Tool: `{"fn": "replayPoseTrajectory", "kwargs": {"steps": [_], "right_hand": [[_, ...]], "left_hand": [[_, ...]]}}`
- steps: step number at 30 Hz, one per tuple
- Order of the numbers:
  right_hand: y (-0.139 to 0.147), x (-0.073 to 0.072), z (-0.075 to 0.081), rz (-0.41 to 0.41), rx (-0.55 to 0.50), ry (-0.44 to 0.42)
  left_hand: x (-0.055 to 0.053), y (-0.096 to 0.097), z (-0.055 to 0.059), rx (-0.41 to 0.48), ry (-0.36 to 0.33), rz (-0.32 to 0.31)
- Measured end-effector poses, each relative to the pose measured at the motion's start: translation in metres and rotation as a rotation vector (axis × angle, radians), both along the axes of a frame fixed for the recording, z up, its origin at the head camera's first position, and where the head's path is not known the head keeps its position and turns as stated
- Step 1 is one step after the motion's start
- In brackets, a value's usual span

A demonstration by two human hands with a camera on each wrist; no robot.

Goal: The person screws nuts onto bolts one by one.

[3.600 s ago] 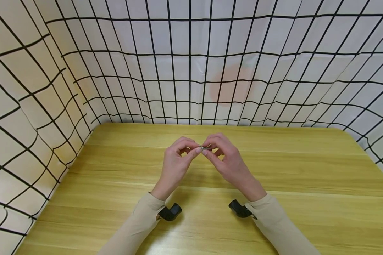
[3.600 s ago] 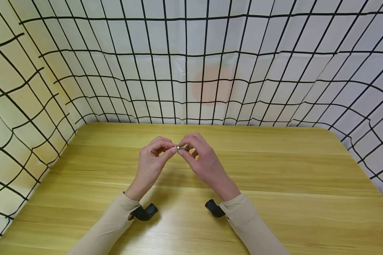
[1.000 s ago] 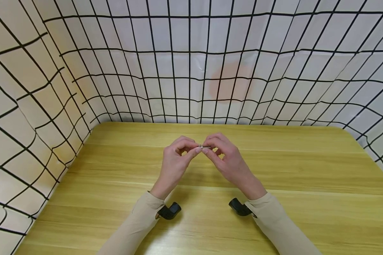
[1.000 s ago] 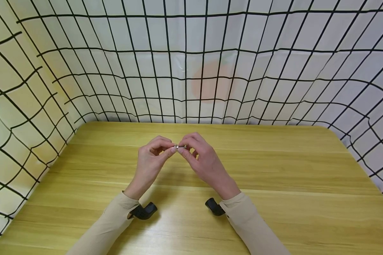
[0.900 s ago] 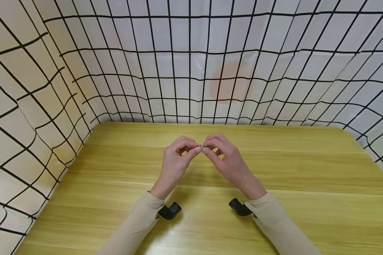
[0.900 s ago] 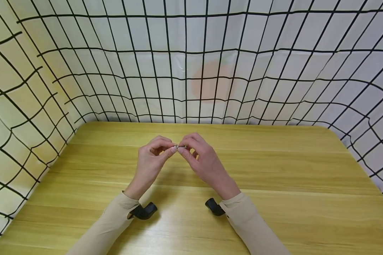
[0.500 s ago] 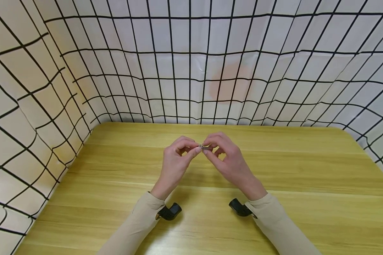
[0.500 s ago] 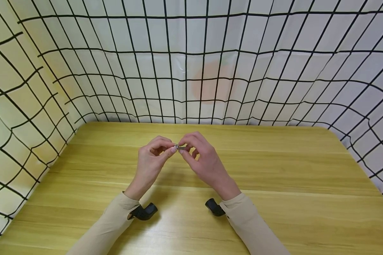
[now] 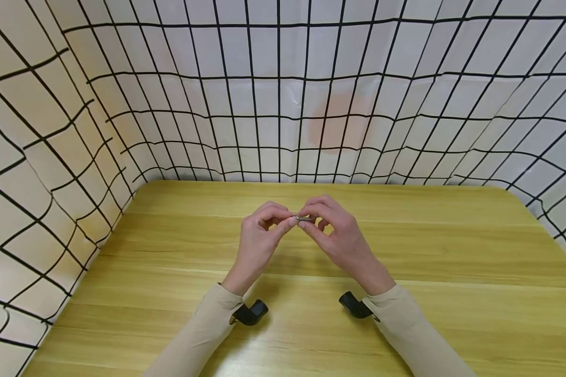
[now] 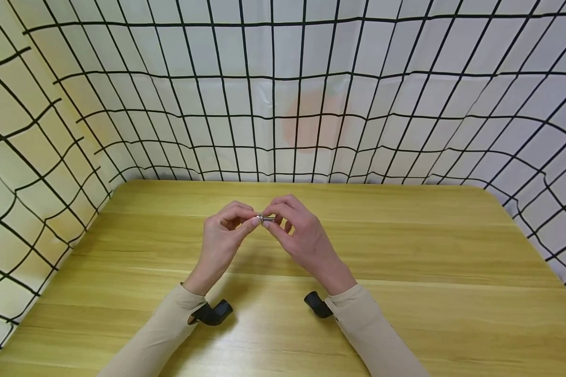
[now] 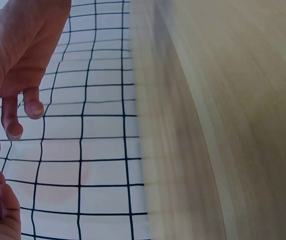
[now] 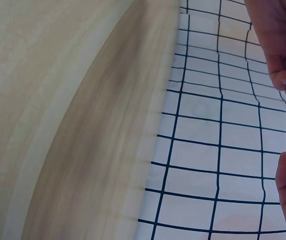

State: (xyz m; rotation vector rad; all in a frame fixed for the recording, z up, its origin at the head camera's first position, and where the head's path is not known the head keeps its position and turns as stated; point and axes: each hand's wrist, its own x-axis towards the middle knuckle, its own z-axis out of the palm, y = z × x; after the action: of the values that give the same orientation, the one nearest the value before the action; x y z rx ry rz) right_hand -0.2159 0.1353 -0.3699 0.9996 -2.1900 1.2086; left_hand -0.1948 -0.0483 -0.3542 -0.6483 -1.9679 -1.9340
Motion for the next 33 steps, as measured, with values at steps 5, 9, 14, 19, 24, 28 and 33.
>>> {"fn": "replayPoseTrajectory", "kwargs": {"steps": [5,9,14,19,24,28,33], "right_hand": [[0.001,-0.001,-0.001,-0.007,0.008,0.0],[0.001,-0.001,-0.002,-0.005,0.021,-0.011],[0.0,-0.001,-0.003,0.001,0.027,-0.033],[0.0,-0.001,-0.004,-0.018,0.01,-0.016],[0.0,-0.002,-0.003,-0.003,-0.012,0.01],[0.0,-0.001,-0.001,0.005,-0.011,0.016],[0.0,0.0,0.001,0.005,-0.004,0.022]], "left_hand": [[0.0,-0.001,-0.001,0.02,-0.005,-0.011],[0.0,-0.001,-0.001,0.029,-0.011,-0.019],[0.0,-0.001,0.0,0.018,-0.02,-0.001],[-0.01,-0.001,-0.015,0.019,-0.028,0.033],[-0.016,-0.001,-0.026,0.028,-0.015,0.026],[-0.017,-0.001,-0.028,0.039,0.009,0.01],[-0.016,-0.001,-0.028,0.049,0.017,-0.001]]}}
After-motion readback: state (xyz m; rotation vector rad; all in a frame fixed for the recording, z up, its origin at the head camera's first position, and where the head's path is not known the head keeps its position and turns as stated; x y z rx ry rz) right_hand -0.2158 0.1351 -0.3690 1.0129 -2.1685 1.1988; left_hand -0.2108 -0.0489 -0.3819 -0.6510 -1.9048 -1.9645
